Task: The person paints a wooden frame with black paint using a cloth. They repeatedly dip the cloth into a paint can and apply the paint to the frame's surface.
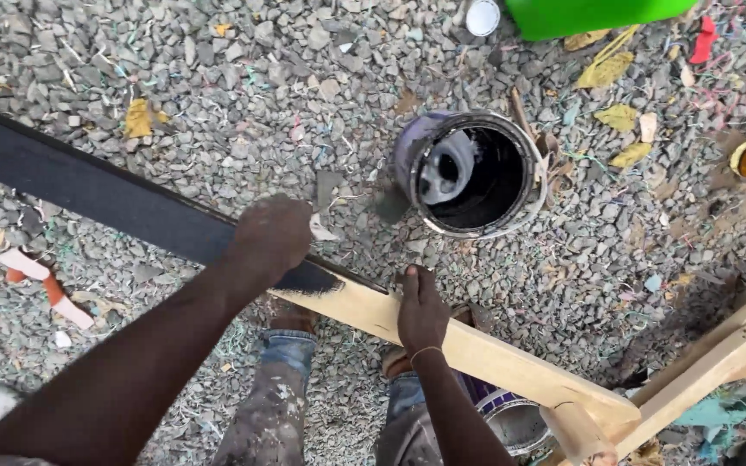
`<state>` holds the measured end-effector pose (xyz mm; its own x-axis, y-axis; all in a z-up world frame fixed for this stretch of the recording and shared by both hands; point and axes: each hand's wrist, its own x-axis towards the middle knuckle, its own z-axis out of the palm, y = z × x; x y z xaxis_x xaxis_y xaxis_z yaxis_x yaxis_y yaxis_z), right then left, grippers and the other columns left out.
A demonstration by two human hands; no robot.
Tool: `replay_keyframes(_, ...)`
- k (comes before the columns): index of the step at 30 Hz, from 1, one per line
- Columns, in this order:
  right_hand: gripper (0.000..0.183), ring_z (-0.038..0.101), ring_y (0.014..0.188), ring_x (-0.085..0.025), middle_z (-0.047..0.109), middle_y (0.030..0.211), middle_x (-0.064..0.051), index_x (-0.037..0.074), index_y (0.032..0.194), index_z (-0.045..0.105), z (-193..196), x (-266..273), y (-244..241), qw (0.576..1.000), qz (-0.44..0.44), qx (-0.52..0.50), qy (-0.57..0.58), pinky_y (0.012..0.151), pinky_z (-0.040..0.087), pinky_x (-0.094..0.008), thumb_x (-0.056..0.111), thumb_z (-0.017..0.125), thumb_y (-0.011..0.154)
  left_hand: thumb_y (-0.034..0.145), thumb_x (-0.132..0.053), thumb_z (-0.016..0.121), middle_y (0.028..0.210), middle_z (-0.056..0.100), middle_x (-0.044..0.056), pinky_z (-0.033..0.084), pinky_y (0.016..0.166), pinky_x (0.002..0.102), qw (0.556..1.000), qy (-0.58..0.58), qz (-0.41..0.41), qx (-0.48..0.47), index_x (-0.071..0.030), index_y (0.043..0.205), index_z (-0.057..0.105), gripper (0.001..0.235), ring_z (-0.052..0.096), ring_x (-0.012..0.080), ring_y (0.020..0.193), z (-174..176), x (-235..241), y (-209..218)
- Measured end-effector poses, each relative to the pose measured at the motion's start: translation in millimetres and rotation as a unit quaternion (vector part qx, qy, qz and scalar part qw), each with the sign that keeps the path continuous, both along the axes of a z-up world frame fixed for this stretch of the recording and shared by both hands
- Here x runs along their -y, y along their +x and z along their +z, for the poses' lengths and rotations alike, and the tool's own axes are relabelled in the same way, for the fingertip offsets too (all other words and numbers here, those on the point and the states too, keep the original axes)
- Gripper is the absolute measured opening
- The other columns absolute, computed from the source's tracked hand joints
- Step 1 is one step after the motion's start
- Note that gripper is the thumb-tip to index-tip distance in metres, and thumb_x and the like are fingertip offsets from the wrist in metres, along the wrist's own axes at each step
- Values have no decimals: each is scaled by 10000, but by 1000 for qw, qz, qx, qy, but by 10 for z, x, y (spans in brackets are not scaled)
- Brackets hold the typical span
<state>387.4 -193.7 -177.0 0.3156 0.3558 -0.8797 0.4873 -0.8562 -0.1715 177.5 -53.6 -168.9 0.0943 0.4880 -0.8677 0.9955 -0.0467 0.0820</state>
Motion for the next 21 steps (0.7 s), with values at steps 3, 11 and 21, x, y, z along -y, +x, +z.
replay_keyframes(3,606,623,1275,-254,750,1241,45,257,1335,561,132,-95,-87,999,-26,-4,24,1144,383,-412,664,235,1026,836,-159,707,557,544,65,387,513,312,826,467,-286,-135,-125,690,714,150,581,192,546,-381,-63,-1312)
replay_keyframes(11,603,689,1145,-293,767,1186,-110,87,1212,662,161,-70,-122,979,-87,-34,179,953,468,-428,503,268,1024,1086,-303,477,895,702,76,513,659,288,984,76,2,-162,-59,1002,745,372,640,167,769,-354,-9,-475)
replay_keyframes(21,717,633,1263,-263,734,1262,-103,137,1414,528,436,-195,-70,970,-188,-107,109,1087,421,-492,583,191,964,1059,-257,587,745,591,9,506,512,242,994,69,31,-84,-135,778,656,313,544,101,625,271,-179,-475)
